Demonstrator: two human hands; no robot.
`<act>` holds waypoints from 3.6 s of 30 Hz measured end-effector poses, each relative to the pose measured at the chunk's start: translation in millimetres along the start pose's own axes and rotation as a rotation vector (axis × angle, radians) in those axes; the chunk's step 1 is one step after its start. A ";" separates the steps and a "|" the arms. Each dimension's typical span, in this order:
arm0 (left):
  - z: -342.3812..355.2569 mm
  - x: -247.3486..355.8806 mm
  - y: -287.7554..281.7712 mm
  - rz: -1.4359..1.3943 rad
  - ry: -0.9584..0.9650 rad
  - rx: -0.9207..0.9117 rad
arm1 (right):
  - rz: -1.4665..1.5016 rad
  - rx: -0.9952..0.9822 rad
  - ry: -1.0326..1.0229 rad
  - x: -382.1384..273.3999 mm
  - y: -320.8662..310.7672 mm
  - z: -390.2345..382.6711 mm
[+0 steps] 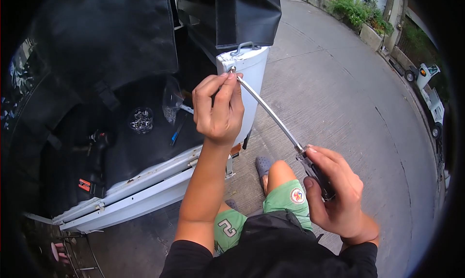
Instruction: The recorder marks positions on a vehicle component, drills holes into the vehicle body, and secures the component using screws.
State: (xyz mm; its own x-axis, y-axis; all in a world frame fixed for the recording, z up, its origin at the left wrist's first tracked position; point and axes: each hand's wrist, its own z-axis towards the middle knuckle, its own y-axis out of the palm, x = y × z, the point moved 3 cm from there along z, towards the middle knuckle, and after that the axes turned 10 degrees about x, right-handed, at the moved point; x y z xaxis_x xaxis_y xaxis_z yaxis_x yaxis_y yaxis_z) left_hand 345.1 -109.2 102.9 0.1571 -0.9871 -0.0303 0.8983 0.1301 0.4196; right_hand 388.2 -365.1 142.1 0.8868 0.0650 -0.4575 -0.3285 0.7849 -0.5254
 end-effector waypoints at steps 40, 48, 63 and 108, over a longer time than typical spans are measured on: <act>-44.7 -2.8 -119.2 0.159 -0.586 -0.325 | 0.383 -0.110 0.190 71.6 25.8 -45.7; 7.1 -152.5 -257.1 0.746 -0.671 -0.403 | 0.567 -0.330 0.344 80.1 80.0 -54.7; -1.8 -212.9 -287.7 0.975 -0.804 -0.498 | 0.429 -0.262 -0.339 -31.1 324.4 37.1; -65.3 143.6 -157.4 0.021 -0.485 -1.653 | 1.011 -0.072 0.222 122.7 131.8 -135.2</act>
State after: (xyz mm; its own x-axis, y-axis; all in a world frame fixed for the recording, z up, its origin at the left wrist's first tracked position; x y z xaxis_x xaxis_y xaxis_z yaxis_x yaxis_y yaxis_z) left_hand 253.1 -265.3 -26.8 0.3240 -0.8796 0.3483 0.3834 -0.2145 -0.8983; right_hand 409.8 -337.0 -80.3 0.1090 0.5520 -0.8267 -0.9109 0.3883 0.1392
